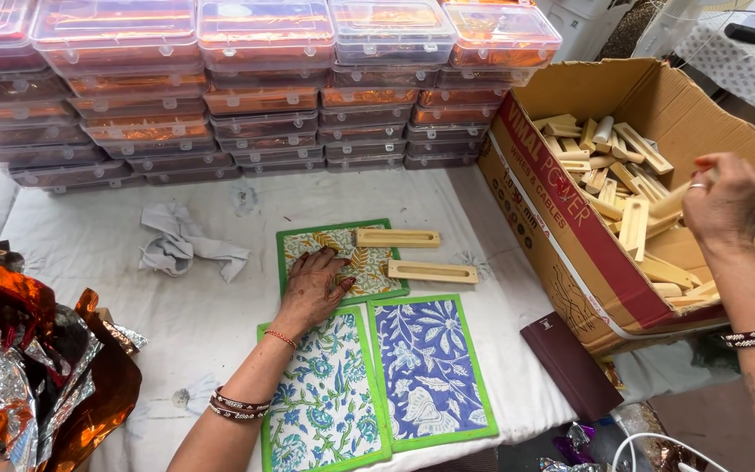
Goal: The person wipes a clear plastic container with a white cloth, places a roll of orange foil inside, and stacks the container. They then pick up wooden blocks from a cardboard box, wipe them with the cloth, and wrap them in silver foil.
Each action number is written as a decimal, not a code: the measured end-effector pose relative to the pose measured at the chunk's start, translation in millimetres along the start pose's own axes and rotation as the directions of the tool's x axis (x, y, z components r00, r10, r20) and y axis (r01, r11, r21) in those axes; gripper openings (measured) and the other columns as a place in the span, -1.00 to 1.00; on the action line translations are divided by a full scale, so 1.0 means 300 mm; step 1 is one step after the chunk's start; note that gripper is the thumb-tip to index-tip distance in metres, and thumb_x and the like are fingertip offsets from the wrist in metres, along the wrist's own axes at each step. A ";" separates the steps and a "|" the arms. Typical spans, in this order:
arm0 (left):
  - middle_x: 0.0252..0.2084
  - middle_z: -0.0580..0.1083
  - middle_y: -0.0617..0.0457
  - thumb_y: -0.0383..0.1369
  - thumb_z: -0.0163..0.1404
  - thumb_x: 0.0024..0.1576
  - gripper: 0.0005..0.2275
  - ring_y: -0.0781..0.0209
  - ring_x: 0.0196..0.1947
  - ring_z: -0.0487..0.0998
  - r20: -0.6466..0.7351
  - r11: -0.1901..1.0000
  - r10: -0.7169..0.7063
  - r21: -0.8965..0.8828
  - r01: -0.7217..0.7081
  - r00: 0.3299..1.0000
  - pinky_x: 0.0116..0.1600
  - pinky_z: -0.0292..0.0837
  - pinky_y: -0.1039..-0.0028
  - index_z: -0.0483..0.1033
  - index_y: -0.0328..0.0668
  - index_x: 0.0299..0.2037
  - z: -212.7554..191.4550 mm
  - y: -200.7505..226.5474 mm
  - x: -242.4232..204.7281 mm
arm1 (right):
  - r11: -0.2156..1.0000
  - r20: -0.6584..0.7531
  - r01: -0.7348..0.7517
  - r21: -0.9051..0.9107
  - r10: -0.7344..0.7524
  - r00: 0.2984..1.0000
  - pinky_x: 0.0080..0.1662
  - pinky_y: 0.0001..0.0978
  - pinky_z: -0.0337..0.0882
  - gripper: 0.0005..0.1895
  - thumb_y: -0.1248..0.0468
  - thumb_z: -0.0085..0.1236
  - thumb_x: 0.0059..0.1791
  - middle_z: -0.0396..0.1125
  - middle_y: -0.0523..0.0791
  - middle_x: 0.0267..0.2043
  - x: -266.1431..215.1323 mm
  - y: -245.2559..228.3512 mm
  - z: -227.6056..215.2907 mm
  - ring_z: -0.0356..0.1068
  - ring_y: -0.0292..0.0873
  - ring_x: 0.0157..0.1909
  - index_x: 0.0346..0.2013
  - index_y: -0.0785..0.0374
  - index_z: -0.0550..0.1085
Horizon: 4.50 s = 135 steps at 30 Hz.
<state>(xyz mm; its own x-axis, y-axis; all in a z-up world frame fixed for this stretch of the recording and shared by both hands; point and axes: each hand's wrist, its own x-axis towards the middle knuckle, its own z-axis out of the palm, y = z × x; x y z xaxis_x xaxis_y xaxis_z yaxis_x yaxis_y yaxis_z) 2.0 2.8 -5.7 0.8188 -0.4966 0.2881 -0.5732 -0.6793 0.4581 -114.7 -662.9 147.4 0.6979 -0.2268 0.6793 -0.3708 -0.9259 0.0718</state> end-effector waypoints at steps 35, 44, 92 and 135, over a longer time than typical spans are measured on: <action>0.29 0.37 -0.06 -0.11 0.05 0.16 -0.62 -0.03 0.36 0.26 -0.040 0.998 0.019 -0.057 -0.022 0.999 0.48 -0.06 0.12 0.53 -0.02 0.15 0.015 -0.019 -0.007 | 0.235 0.419 -0.383 0.893 -0.127 0.899 -0.10 -0.32 0.61 -0.82 0.42 -0.10 0.12 0.39 -0.02 -0.02 -0.256 -1.171 -0.253 0.47 -0.14 -0.02 -0.03 0.29 0.45; 0.25 0.40 -0.03 -0.10 0.05 0.18 -0.63 0.00 0.32 0.30 -0.063 0.997 0.031 -0.065 -0.035 0.998 0.47 -0.01 0.12 0.54 -0.03 0.13 0.013 -0.018 -0.011 | 0.803 0.704 -0.243 0.544 -0.279 0.653 0.22 -0.20 0.41 -0.62 0.13 0.10 0.03 0.43 -0.06 0.15 -0.354 -1.124 0.015 0.45 -0.10 0.13 0.12 0.15 0.51; 0.36 0.29 -0.06 0.02 0.12 0.09 -0.47 -0.04 0.42 0.17 -0.034 0.990 0.144 0.007 -0.144 0.989 0.45 -0.02 0.08 0.43 -0.04 0.21 0.020 -0.001 0.000 | 0.843 0.461 0.353 0.405 -0.522 0.718 -0.14 -0.14 0.51 -0.66 0.22 0.05 0.04 0.40 -0.03 -0.11 -0.316 -1.216 -0.028 0.45 -0.01 -0.15 0.12 0.15 0.43; 0.49 0.11 -0.24 -0.20 0.11 -0.01 -0.40 -0.30 0.54 -0.15 -0.649 0.829 -0.212 0.276 0.486 0.731 0.41 -0.46 -0.40 0.34 -0.01 0.32 -0.111 -0.334 0.028 | 0.576 0.057 0.423 0.699 -0.635 0.770 0.28 0.02 0.16 -0.53 0.04 0.00 0.07 0.35 -0.12 0.22 -0.402 -1.643 0.081 0.24 -0.03 0.28 0.26 0.05 0.41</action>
<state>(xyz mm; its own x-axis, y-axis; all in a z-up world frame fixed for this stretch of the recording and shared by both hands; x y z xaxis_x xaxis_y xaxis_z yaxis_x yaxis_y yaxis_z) 67.4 84.8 -21.1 0.7403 0.1319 0.6592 -0.0863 -0.9538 0.2877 -1.1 -186.6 12.4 0.8082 0.3959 0.4359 0.5099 -0.8408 -0.1817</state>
